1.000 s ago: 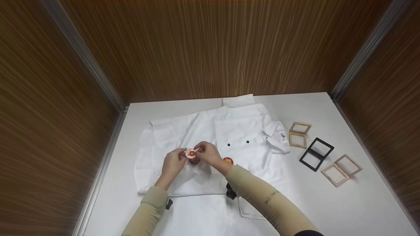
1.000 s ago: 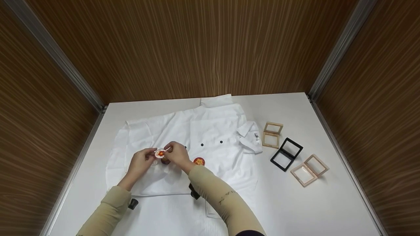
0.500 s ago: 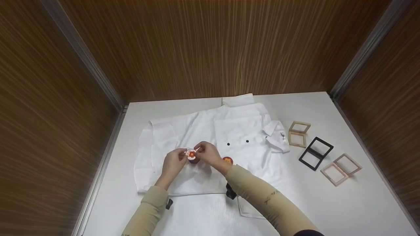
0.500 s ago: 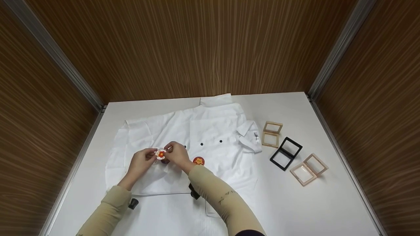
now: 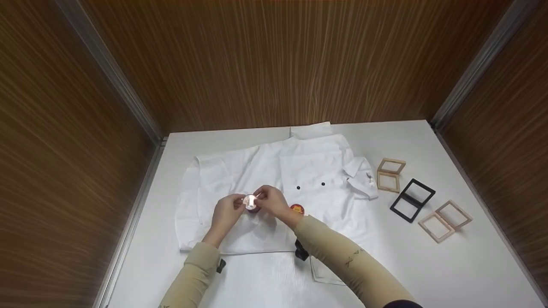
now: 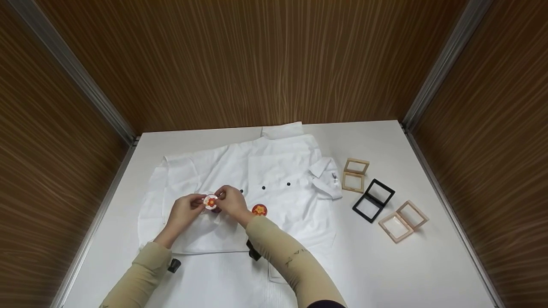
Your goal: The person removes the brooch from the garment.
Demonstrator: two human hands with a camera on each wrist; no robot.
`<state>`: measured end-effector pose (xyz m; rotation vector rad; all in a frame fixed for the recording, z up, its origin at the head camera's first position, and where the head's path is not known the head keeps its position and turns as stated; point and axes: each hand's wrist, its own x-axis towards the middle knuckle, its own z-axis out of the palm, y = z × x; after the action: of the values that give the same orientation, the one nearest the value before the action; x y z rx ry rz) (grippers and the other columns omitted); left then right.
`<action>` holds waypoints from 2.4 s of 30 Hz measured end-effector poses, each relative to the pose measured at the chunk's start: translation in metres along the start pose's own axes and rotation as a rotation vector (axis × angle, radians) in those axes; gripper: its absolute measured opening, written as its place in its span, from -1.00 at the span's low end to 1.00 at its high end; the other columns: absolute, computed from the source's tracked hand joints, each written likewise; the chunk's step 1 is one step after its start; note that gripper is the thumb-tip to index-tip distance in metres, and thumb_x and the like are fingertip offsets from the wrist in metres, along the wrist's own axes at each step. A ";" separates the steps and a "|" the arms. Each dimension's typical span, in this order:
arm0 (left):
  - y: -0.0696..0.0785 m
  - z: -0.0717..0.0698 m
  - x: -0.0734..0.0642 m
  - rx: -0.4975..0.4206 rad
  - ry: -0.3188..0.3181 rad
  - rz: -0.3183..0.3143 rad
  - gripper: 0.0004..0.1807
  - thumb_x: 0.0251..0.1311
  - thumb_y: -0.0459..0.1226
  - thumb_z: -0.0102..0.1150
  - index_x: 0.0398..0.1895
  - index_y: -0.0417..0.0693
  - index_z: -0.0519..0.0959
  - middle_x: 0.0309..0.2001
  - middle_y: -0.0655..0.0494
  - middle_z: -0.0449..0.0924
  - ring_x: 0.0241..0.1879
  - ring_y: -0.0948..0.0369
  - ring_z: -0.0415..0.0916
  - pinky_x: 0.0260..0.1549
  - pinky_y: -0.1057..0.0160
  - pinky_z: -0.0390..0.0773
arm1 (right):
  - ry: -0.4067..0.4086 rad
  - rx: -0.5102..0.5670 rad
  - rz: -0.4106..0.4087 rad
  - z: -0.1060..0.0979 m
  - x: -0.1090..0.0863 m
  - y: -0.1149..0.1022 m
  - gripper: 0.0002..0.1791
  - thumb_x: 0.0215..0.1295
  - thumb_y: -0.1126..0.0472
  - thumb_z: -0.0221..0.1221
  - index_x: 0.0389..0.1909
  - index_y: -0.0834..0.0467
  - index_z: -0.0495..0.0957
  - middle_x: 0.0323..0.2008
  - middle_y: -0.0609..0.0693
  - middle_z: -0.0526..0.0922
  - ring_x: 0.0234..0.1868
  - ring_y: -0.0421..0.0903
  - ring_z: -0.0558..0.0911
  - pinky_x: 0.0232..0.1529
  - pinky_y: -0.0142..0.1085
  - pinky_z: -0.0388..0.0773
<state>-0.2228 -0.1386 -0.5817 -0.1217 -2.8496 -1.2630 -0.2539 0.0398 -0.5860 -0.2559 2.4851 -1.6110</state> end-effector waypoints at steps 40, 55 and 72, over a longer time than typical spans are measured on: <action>0.004 0.015 0.009 -0.076 -0.026 0.023 -0.76 0.35 -0.42 0.32 0.03 -0.33 0.75 -0.05 -0.19 0.81 -0.08 -0.05 0.80 -0.05 0.06 0.79 | 0.058 0.100 0.123 -0.009 -0.002 0.018 -0.87 0.34 0.45 0.27 -0.13 0.39 0.69 -0.40 0.07 0.73 -0.45 -0.27 0.59 -0.40 -0.51 0.56; 0.005 0.027 0.013 -0.090 -0.059 -0.012 -0.74 0.40 -0.36 0.31 0.06 -0.33 0.73 -0.17 -0.16 0.84 -0.13 -0.04 0.82 -0.10 0.08 0.80 | 0.080 0.053 0.124 -0.026 -0.005 0.025 -0.83 0.35 0.49 0.19 -0.11 0.41 0.69 -0.42 0.01 0.65 -0.43 -0.24 0.56 -0.34 -0.48 0.59; 0.013 0.029 0.016 -0.098 -0.090 -0.010 -0.70 0.37 -0.38 0.27 0.10 -0.32 0.71 -0.22 -0.09 0.82 -0.24 0.06 0.80 -0.16 0.15 0.79 | 0.159 0.081 0.191 -0.044 -0.005 0.039 -0.82 0.34 0.47 0.24 -0.08 0.41 0.71 -0.30 0.14 0.74 -0.35 -0.21 0.63 -0.26 -0.41 0.70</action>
<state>-0.2378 -0.1071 -0.5910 -0.1702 -2.8654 -1.4354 -0.2610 0.0958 -0.6033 0.1219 2.4601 -1.7059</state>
